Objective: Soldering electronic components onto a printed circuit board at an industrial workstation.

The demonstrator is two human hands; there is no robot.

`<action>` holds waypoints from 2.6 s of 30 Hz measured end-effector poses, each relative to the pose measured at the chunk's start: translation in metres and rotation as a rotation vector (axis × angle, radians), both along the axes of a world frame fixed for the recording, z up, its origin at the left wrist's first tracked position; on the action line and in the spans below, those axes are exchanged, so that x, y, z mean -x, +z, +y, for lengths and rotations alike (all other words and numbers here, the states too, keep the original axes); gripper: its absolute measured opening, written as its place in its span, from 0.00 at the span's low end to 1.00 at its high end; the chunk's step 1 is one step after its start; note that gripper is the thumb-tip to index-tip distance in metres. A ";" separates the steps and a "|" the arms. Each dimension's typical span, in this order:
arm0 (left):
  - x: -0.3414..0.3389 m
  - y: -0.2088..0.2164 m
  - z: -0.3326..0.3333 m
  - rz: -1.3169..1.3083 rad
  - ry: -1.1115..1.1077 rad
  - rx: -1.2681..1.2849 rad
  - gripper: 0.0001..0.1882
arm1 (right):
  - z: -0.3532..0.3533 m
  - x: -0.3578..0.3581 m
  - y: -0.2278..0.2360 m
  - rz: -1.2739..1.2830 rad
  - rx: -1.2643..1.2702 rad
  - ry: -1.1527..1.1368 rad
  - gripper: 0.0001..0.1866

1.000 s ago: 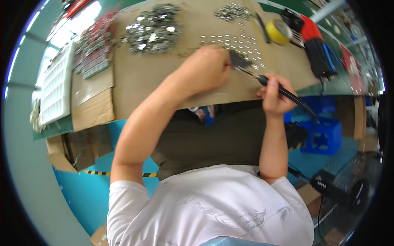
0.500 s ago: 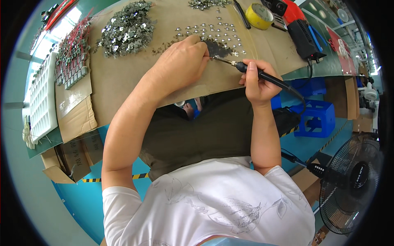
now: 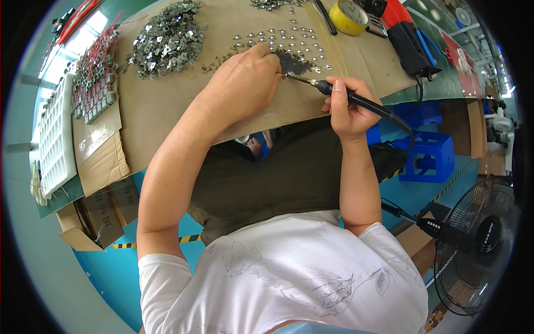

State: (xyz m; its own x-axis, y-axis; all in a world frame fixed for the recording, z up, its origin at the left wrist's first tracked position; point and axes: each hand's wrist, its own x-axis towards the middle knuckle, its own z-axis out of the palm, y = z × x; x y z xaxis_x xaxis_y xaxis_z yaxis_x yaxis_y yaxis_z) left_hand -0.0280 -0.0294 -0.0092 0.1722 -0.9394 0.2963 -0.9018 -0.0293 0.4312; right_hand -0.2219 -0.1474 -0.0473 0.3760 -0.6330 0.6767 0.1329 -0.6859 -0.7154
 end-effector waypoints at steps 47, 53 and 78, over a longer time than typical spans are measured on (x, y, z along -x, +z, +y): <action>-0.003 -0.006 0.002 -0.129 -0.088 0.055 0.07 | -0.034 -0.121 0.085 0.433 -0.032 0.387 0.13; -0.002 -0.006 -0.002 -0.111 -0.082 -0.002 0.08 | -0.054 -0.211 0.067 0.488 0.182 0.410 0.12; -0.007 -0.009 0.002 -0.215 -0.147 0.047 0.08 | -0.051 -0.168 0.082 0.300 0.008 0.436 0.14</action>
State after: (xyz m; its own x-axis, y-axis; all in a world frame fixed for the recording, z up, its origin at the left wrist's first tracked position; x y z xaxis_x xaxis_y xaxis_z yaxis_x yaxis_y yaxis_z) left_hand -0.0210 -0.0275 -0.0177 -0.0368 -0.9340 0.3554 -0.9658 0.1246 0.2273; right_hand -0.0541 -0.1987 0.0348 0.7808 -0.3702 0.5032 0.1972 -0.6183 -0.7608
